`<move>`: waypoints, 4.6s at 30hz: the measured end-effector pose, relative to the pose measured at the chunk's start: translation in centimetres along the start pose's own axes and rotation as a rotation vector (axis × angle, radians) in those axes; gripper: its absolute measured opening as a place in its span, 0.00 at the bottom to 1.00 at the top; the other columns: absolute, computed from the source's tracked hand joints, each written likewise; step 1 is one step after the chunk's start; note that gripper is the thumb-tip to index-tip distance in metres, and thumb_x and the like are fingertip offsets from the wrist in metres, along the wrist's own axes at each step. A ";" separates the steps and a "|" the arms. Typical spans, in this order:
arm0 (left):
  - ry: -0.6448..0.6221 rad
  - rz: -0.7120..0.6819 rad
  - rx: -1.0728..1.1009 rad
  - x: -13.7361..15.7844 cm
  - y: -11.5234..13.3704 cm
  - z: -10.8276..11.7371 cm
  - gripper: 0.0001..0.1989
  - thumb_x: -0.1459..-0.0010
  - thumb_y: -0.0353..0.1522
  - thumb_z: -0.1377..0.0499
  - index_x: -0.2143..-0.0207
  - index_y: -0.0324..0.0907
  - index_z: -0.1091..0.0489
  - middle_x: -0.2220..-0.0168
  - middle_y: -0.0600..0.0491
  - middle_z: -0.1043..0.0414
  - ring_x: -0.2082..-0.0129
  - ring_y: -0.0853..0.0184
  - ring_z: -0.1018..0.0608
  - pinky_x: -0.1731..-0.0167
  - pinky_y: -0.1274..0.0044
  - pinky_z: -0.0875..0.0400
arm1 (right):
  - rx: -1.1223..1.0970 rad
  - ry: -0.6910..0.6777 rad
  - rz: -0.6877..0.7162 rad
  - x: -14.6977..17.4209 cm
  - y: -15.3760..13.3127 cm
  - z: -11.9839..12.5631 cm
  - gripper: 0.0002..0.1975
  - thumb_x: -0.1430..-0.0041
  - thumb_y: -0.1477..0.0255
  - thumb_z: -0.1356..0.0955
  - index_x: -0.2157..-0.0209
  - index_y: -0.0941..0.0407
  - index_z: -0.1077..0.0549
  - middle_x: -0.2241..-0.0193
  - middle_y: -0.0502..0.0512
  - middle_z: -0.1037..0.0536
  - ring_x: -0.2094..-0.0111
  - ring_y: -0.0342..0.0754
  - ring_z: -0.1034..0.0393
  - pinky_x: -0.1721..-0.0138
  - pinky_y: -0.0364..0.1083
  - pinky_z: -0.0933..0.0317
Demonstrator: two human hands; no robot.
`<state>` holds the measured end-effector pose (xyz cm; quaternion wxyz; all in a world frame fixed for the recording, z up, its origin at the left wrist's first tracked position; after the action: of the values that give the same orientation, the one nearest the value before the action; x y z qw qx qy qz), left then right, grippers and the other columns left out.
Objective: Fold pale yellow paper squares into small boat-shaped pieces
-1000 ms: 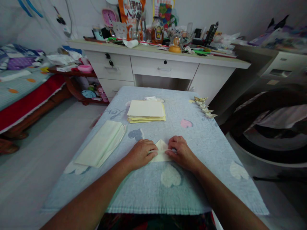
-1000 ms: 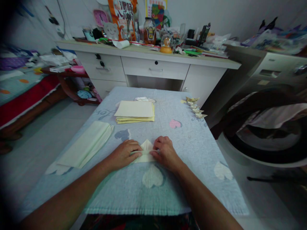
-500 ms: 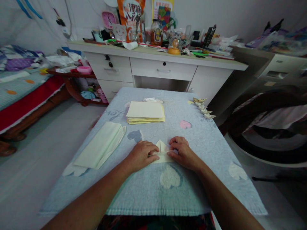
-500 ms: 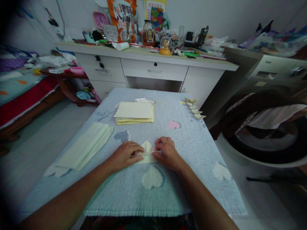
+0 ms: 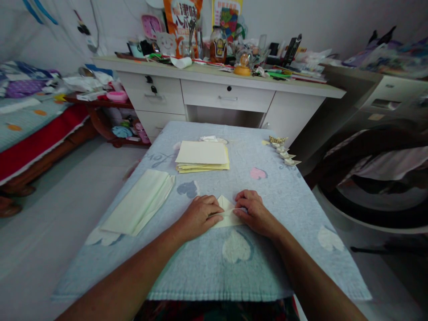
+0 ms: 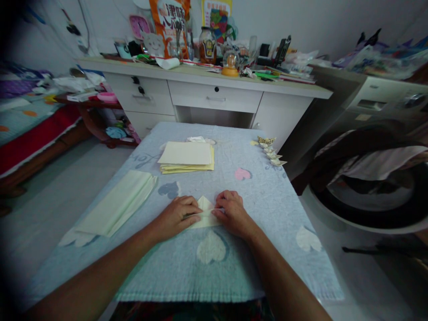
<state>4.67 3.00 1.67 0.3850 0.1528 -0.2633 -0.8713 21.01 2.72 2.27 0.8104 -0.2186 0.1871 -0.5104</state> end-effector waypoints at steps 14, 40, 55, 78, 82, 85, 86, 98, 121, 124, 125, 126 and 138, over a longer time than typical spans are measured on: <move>0.064 0.165 -0.095 0.2 -0.1 0.1 0.07 0.40 0.34 0.45 0.65 0.44 0.28 0.64 0.52 0.24 0.60 0.62 0.26 0.58 0.71 0.39 | 0.041 0.059 -0.042 -0.2 0.6 -0.1 0.06 0.45 0.70 0.29 0.74 0.56 0.25 0.60 0.54 0.28 0.56 0.51 0.40 0.53 0.51 0.47; 0.010 0.085 -0.139 0.9 -0.4 1.4 0.07 0.45 0.24 0.48 0.67 0.43 0.33 0.65 0.52 0.33 0.60 0.63 0.31 0.59 0.72 0.37 | 0.246 0.166 -0.036 0.0 -0.4 0.0 0.09 0.48 0.73 0.29 0.63 0.56 0.29 0.61 0.56 0.30 0.58 0.52 0.42 0.58 0.49 0.50; 0.011 0.115 -0.187 0.5 -0.1 1.2 0.08 0.41 0.35 0.45 0.72 0.42 0.34 0.72 0.54 0.31 0.68 0.65 0.30 0.66 0.73 0.41 | 0.362 0.048 -0.010 -1.2 -3.5 -2.4 0.12 0.40 0.62 0.34 0.69 0.56 0.30 0.67 0.55 0.29 0.63 0.50 0.39 0.62 0.48 0.52; -0.009 0.174 -0.014 1.3 -3.1 3.5 0.07 0.41 0.33 0.49 0.62 0.45 0.33 0.59 0.54 0.36 0.54 0.61 0.36 0.52 0.68 0.42 | 0.400 0.016 -0.032 -1.2 -3.5 -2.6 0.13 0.40 0.60 0.34 0.66 0.56 0.30 0.65 0.57 0.29 0.62 0.52 0.39 0.61 0.49 0.52; 0.122 0.204 -0.135 1.0 -2.3 2.6 0.19 0.49 0.44 0.39 0.58 0.44 0.35 0.54 0.51 0.38 0.53 0.57 0.37 0.51 0.65 0.43 | 0.407 0.037 -0.026 -1.2 -3.5 -2.6 0.13 0.41 0.60 0.33 0.66 0.56 0.30 0.65 0.58 0.29 0.63 0.52 0.39 0.62 0.48 0.53; 0.140 0.220 -0.191 0.9 -2.1 1.7 0.23 0.51 0.45 0.37 0.55 0.45 0.37 0.51 0.49 0.39 0.50 0.55 0.38 0.50 0.63 0.44 | 0.406 0.049 -0.028 -1.1 -3.4 -2.6 0.14 0.40 0.58 0.34 0.66 0.56 0.30 0.65 0.57 0.29 0.63 0.52 0.40 0.62 0.49 0.53; 0.134 0.221 -0.191 0.9 -2.1 1.6 0.24 0.51 0.44 0.37 0.54 0.46 0.38 0.50 0.49 0.39 0.49 0.55 0.38 0.50 0.63 0.44 | 0.401 0.051 -0.034 -1.1 -3.3 -2.6 0.15 0.40 0.57 0.34 0.66 0.56 0.31 0.65 0.57 0.29 0.63 0.52 0.39 0.62 0.49 0.53; 0.076 0.168 -0.145 1.0 -2.4 1.5 0.20 0.49 0.36 0.40 0.53 0.47 0.39 0.47 0.50 0.40 0.45 0.56 0.39 0.45 0.63 0.47 | 0.354 0.144 -0.236 0.4 2.5 0.7 0.34 0.55 0.48 0.29 0.52 0.54 0.34 0.51 0.61 0.33 0.50 0.61 0.42 0.48 0.61 0.53; 0.144 0.156 0.034 0.5 -1.4 1.6 0.10 0.53 0.28 0.41 0.66 0.44 0.36 0.61 0.54 0.31 0.52 0.59 0.34 0.50 0.66 0.43 | 0.060 0.074 0.042 -0.2 -0.1 -0.2 0.14 0.51 0.65 0.26 0.64 0.55 0.28 0.49 0.58 0.33 0.45 0.58 0.46 0.45 0.59 0.54; 0.156 0.159 0.094 0.3 -1.1 1.6 0.10 0.52 0.27 0.43 0.65 0.43 0.35 0.66 0.55 0.32 0.60 0.63 0.31 0.54 0.69 0.40 | 0.038 0.097 0.043 -0.2 -0.1 -0.2 0.07 0.50 0.71 0.28 0.69 0.56 0.29 0.50 0.57 0.32 0.46 0.56 0.45 0.45 0.58 0.53; 0.153 0.153 0.115 0.3 -1.0 1.6 0.10 0.52 0.27 0.43 0.64 0.43 0.35 0.67 0.55 0.32 0.62 0.64 0.30 0.56 0.70 0.39 | 0.013 0.108 0.046 -0.2 -0.1 -0.2 0.06 0.50 0.72 0.28 0.70 0.56 0.29 0.51 0.57 0.31 0.46 0.56 0.44 0.45 0.58 0.53; 0.149 0.147 0.134 0.2 -1.0 1.6 0.09 0.51 0.27 0.43 0.64 0.42 0.34 0.68 0.55 0.32 0.63 0.64 0.30 0.58 0.71 0.39 | -0.021 0.127 0.046 -0.2 -0.1 0.0 0.05 0.49 0.73 0.29 0.70 0.55 0.29 0.52 0.57 0.31 0.47 0.55 0.44 0.46 0.57 0.52; 0.290 0.206 1.141 -0.1 -1.2 0.4 0.18 0.47 0.36 0.38 0.54 0.39 0.32 0.60 0.49 0.24 0.62 0.65 0.24 0.57 0.73 0.32 | -0.510 0.256 0.024 -0.3 -0.1 0.8 0.26 0.49 0.59 0.28 0.49 0.50 0.32 0.53 0.55 0.31 0.49 0.54 0.39 0.46 0.55 0.46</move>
<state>3.79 3.87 1.28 0.3564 0.4267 -0.6479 -0.5207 21.21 3.05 3.06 0.7050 -0.3468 0.4129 -0.4606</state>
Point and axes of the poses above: each hand's wrist, its own x-axis away from the middle knuckle, its own z-axis out of the back of the hand, y = z × x, the point moved 6 cm from there along -x, towards the middle knuckle
